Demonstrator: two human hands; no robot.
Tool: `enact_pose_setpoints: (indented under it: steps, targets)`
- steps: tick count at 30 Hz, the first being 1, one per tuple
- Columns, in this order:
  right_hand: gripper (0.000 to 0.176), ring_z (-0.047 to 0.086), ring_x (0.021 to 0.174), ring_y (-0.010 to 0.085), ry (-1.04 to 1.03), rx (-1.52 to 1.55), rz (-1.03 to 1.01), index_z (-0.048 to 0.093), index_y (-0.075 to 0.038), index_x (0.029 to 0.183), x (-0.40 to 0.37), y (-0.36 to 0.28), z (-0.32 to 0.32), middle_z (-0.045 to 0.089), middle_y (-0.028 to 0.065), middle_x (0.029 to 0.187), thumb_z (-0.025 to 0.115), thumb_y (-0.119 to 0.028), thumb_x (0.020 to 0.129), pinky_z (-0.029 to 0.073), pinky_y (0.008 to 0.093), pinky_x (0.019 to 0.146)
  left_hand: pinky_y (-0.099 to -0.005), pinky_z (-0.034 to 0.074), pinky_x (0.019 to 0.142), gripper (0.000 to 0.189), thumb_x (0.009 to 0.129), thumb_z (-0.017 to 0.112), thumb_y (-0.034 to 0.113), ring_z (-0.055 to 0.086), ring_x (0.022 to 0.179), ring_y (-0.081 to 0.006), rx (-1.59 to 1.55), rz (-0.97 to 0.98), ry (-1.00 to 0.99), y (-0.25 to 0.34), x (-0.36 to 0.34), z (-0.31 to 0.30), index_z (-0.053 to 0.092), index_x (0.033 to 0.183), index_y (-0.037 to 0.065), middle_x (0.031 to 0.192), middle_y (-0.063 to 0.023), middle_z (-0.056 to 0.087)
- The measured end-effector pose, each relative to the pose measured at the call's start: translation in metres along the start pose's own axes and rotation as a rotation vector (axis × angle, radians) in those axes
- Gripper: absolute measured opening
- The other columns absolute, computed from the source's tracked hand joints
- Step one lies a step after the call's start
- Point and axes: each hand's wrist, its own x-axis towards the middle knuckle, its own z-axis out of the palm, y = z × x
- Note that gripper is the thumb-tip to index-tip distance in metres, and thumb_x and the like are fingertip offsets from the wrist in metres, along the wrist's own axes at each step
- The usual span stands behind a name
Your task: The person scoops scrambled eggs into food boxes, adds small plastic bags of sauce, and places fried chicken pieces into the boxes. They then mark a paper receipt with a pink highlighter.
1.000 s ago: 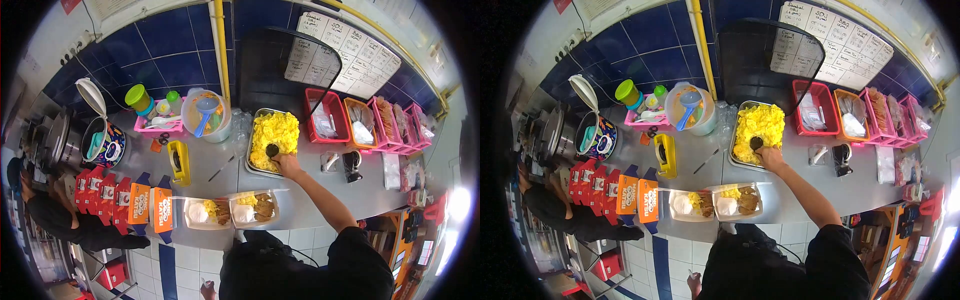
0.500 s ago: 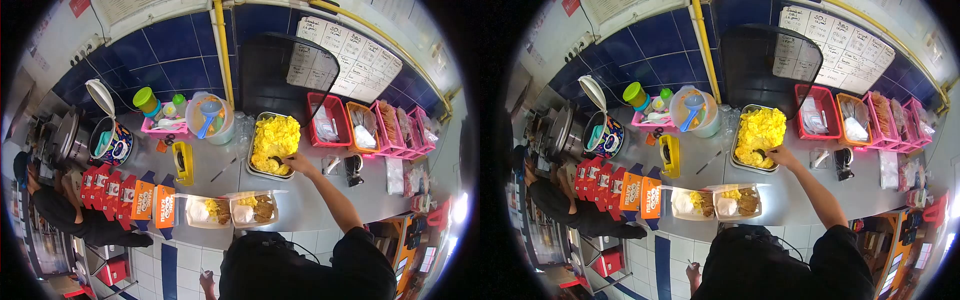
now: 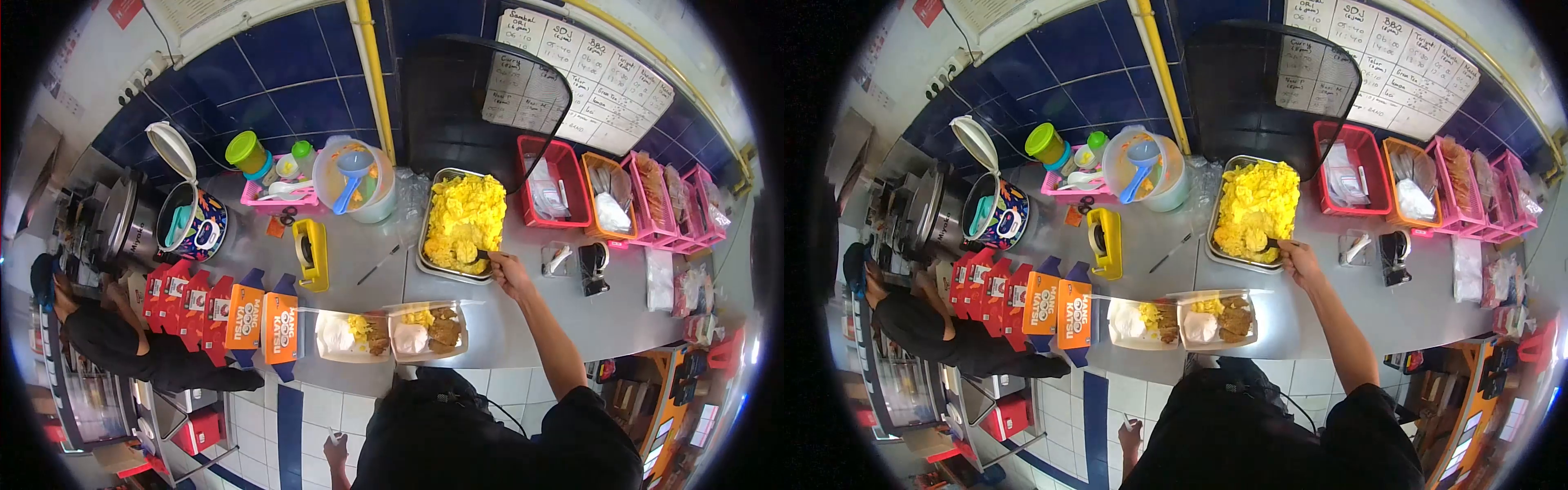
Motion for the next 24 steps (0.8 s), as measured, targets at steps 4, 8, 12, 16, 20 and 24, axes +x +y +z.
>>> enact_pose_setpoints:
  steps: [4,8,12,16,20,24]
  targets:
    - [0.008,0.035,0.048,0.0036,0.016,0.008,-0.024,0.057,-0.009,0.093,-0.009,-0.003,0.005,0.044,-0.0063,0.066,0.061,-0.014,0.098,0.026,0.0209,0.040,-0.0336,0.054,0.046,0.030,0.083,0.075,0.021,0.067,0.057,-0.0201,0.017,-0.004,0.002,0.013,0.008,-0.018,0.070,0.105,0.001,0.083,-0.0140,0.073]
    - [0.030,0.035,0.048,0.0001,0.113,0.101,-0.080,0.060,-0.002,0.127,-0.019,0.002,0.008,0.039,-0.0089,0.066,0.049,-0.013,0.101,0.028,0.0174,0.039,-0.0470,0.054,0.080,0.033,0.084,0.074,0.032,0.069,0.089,-0.0390,0.187,0.247,0.045,0.004,0.029,-0.037,0.071,0.103,0.004,0.090,-0.0201,0.072]
    - [0.011,0.029,0.045,0.0015,0.027,0.233,-0.200,0.062,-0.009,0.103,0.003,0.004,-0.014,0.038,-0.0088,0.064,0.057,-0.018,0.099,0.023,0.0182,0.037,-0.0401,0.053,0.069,0.031,0.085,0.073,0.028,0.070,0.076,-0.0291,-0.004,0.153,0.062,0.016,0.061,-0.059,0.072,0.106,0.005,0.080,-0.0146,0.072]
    - [0.014,0.028,0.046,0.0028,-0.087,0.352,-0.196,0.053,-0.014,0.091,-0.023,-0.028,0.015,0.029,-0.0079,0.064,0.053,-0.018,0.104,0.023,0.0201,0.039,-0.0322,0.053,0.057,0.029,0.089,0.072,0.024,0.065,0.064,-0.0148,-0.267,0.281,0.214,0.056,0.095,-0.094,0.071,0.108,0.002,0.086,-0.0094,0.071]
    - [0.012,0.030,0.048,0.0023,-0.065,0.319,-0.222,0.055,-0.007,0.104,-0.081,-0.033,0.104,0.037,-0.0058,0.069,0.047,-0.015,0.106,0.025,0.0193,0.039,-0.0366,0.054,0.085,0.032,0.092,0.071,0.021,0.069,0.094,-0.0217,-0.456,0.318,0.195,0.116,0.140,-0.156,0.067,0.117,0.001,0.103,-0.0117,0.072]
    - [0.021,0.031,0.048,0.0019,-0.256,0.319,-0.077,0.053,-0.002,0.121,-0.122,0.011,0.214,0.038,-0.0062,0.070,0.051,-0.015,0.104,0.023,0.0182,0.038,-0.0397,0.049,0.098,0.048,0.090,0.072,0.019,0.062,0.118,-0.0317,-0.299,0.813,0.275,0.188,0.167,-0.210,0.057,0.132,0.002,0.126,-0.0189,0.064]
